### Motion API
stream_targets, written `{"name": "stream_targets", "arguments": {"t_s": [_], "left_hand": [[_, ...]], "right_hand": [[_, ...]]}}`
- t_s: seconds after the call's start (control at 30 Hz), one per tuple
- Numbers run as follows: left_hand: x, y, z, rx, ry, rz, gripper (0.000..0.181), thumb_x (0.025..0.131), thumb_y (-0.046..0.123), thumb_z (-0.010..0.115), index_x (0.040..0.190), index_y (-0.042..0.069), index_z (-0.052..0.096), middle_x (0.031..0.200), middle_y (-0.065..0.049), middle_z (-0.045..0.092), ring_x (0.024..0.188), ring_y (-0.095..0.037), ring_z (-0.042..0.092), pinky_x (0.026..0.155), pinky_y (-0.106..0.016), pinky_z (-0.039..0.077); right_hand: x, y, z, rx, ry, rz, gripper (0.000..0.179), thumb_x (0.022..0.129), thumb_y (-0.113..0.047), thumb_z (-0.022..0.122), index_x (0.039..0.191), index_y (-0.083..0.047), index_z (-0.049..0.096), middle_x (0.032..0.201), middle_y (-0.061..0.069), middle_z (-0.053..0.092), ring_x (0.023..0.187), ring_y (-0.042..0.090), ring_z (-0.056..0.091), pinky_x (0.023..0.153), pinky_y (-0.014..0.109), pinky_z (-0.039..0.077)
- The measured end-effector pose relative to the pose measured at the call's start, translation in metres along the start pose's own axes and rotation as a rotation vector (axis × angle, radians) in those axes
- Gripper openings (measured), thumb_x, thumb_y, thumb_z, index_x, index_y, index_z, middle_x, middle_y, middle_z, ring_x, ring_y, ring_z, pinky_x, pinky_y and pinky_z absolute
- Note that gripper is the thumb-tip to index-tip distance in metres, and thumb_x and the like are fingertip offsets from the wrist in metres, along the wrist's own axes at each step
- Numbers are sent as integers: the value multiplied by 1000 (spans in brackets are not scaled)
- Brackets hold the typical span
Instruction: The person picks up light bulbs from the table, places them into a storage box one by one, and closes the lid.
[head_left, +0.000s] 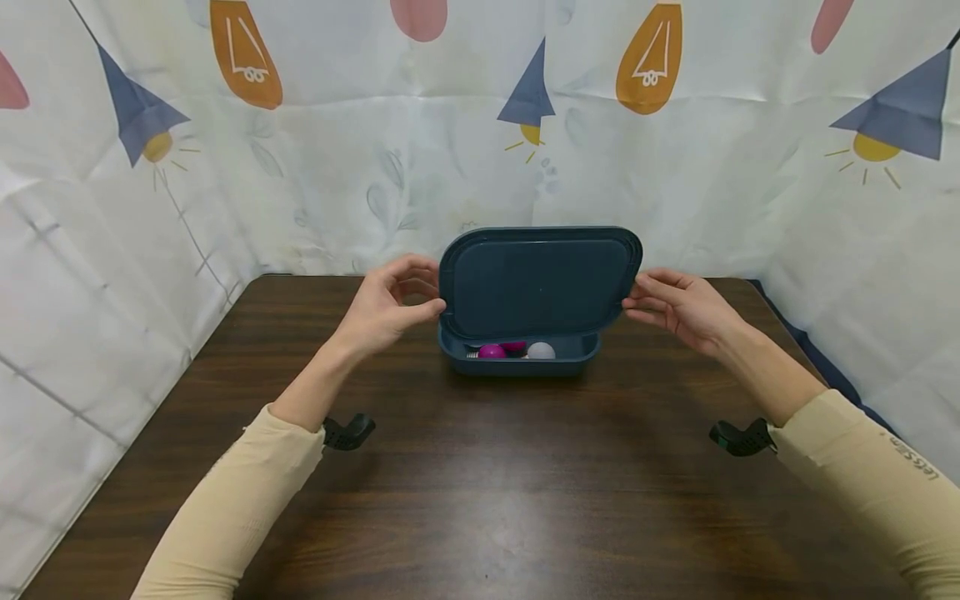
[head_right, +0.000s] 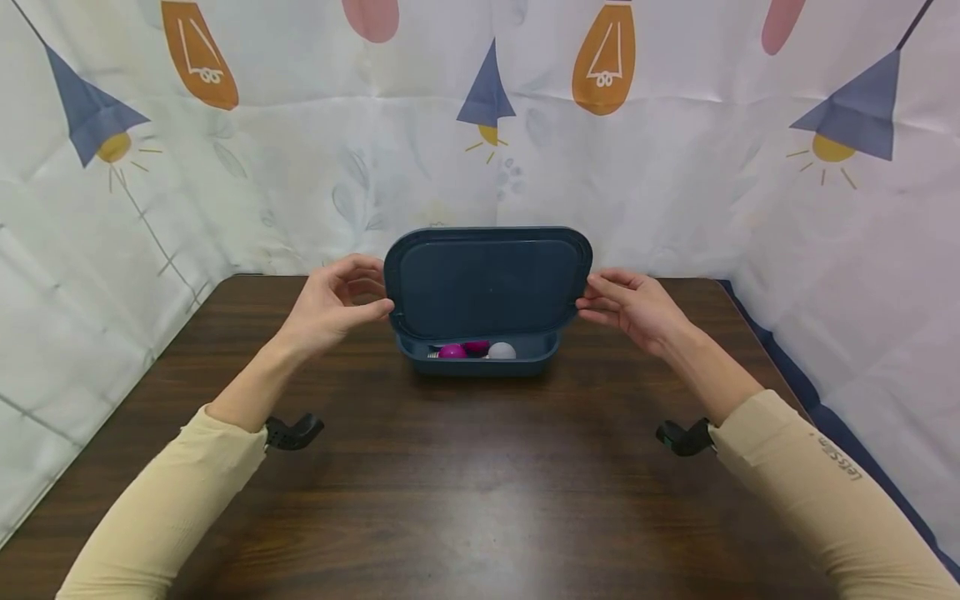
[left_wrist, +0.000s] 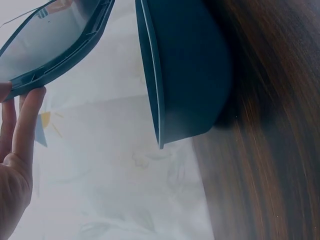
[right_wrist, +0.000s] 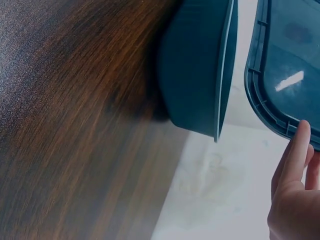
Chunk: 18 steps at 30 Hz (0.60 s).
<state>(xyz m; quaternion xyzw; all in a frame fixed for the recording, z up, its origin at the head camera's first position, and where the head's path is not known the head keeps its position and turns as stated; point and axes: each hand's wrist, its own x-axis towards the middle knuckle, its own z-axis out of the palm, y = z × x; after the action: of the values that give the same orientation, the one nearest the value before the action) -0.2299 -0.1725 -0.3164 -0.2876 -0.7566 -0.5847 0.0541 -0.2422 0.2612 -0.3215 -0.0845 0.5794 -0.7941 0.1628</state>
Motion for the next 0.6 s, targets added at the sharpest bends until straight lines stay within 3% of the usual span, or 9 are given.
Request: {"name": "stream_targets", "arguments": {"t_s": [0.23,0.5,0.6], "left_hand": [[0,-2,0,31,-14,38,35,90,-5,76,123,2,64,111,-11,66,100,-27,66,68,-27,58],[0,-3,0,63,-47,104,34,91,-7,74,122,1,64,107,-12,66,101,-25,66,87,-28,54],[1,-4,1,74,-64,133,33,91,-9,72,121,0,64,108,-11,66,102,-24,66,86,-28,55]], "right_hand": [[-1,-3,0,-5,19,33,20,106,-15,58,104,-2,72,99,12,69,105,25,72,96,35,56],[-2,-7,0,-24,38,48,22,106,-19,60,107,-3,74,99,12,69,105,24,72,97,32,55],[-2,-6,-1,-36,35,44,22,106,-18,59,107,-5,76,98,12,70,105,23,72,97,32,54]]}}
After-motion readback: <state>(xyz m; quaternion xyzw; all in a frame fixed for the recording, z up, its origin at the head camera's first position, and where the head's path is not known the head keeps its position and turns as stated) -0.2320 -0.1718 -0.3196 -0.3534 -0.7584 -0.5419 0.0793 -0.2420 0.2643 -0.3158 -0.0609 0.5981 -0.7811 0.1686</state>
